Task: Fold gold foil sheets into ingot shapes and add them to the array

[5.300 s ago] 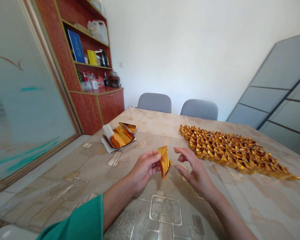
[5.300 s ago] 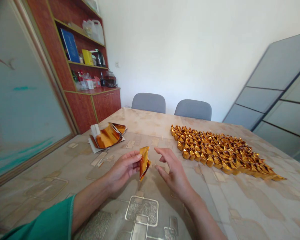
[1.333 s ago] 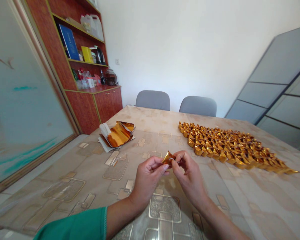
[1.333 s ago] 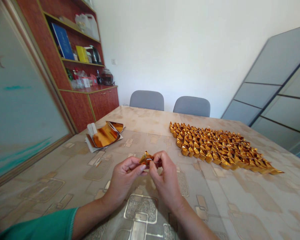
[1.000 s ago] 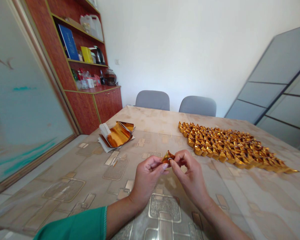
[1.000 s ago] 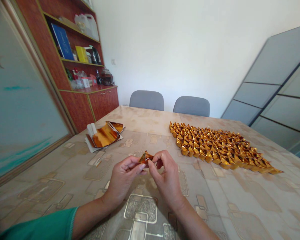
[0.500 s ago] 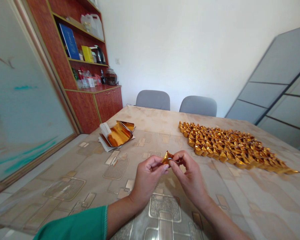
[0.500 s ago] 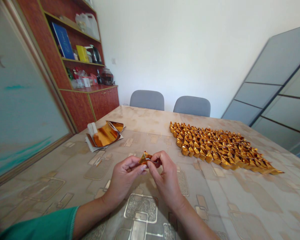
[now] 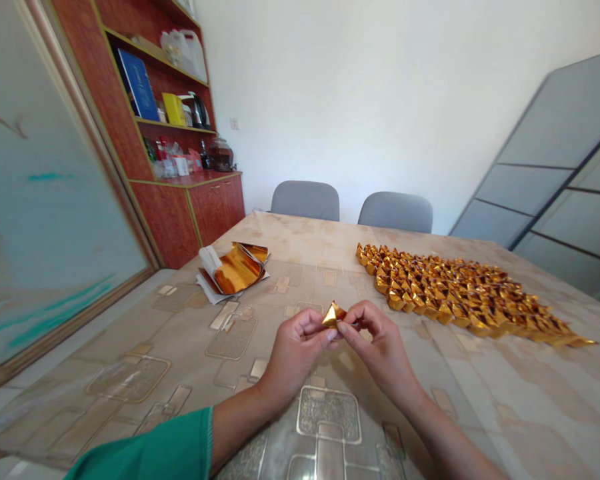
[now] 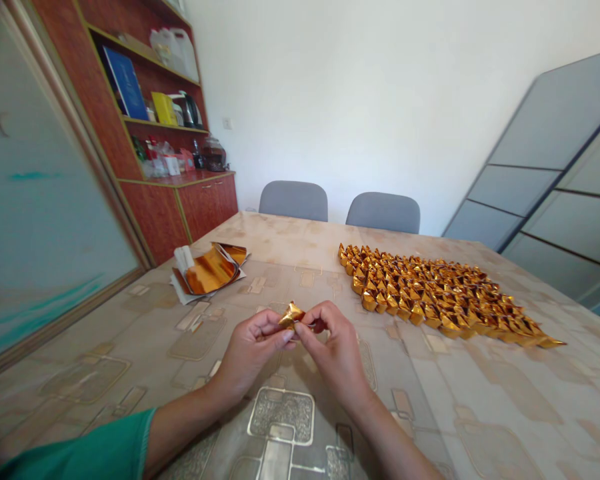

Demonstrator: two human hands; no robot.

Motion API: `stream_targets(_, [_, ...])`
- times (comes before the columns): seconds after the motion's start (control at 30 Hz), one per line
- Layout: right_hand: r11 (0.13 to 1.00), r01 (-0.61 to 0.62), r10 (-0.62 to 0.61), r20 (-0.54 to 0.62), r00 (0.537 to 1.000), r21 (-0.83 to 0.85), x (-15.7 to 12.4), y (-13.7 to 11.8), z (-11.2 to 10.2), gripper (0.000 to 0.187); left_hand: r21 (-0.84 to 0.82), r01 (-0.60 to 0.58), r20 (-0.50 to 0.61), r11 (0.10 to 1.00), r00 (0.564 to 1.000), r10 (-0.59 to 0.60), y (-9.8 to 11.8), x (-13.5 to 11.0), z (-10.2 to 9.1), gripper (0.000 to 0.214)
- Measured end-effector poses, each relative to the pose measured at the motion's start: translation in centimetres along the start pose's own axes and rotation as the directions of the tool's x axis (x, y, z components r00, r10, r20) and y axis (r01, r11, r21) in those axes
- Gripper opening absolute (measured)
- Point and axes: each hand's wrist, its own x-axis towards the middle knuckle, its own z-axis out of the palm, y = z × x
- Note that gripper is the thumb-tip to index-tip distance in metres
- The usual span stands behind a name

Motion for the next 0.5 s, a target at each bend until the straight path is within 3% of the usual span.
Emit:
stream_targets(0.1, [0.999,-0.036,0.036,-0.040,0.999,0.012,-0.02,-0.08,0.15,0.016,-0.007,0.010,0.007,1.000,1.000,-0.010,0.04,-0.05,0.07,0.022])
stream_targets(0.3, [0.997,0.069,-0.068,0.019,0.997,-0.034,0.19,-0.11,-0.28,0.013,-0.003,0.019,0.002,1.000,1.000,-0.019,-0.04,0.05,-0.01,0.024])
stream_targets(0.5, [0.995,0.089,-0.087,0.042,0.995,-0.046,0.24,0.12,-0.50,0.010,-0.061,0.045,0.031,0.997,0.999,-0.043,0.00,-0.05,0.03,0.030])
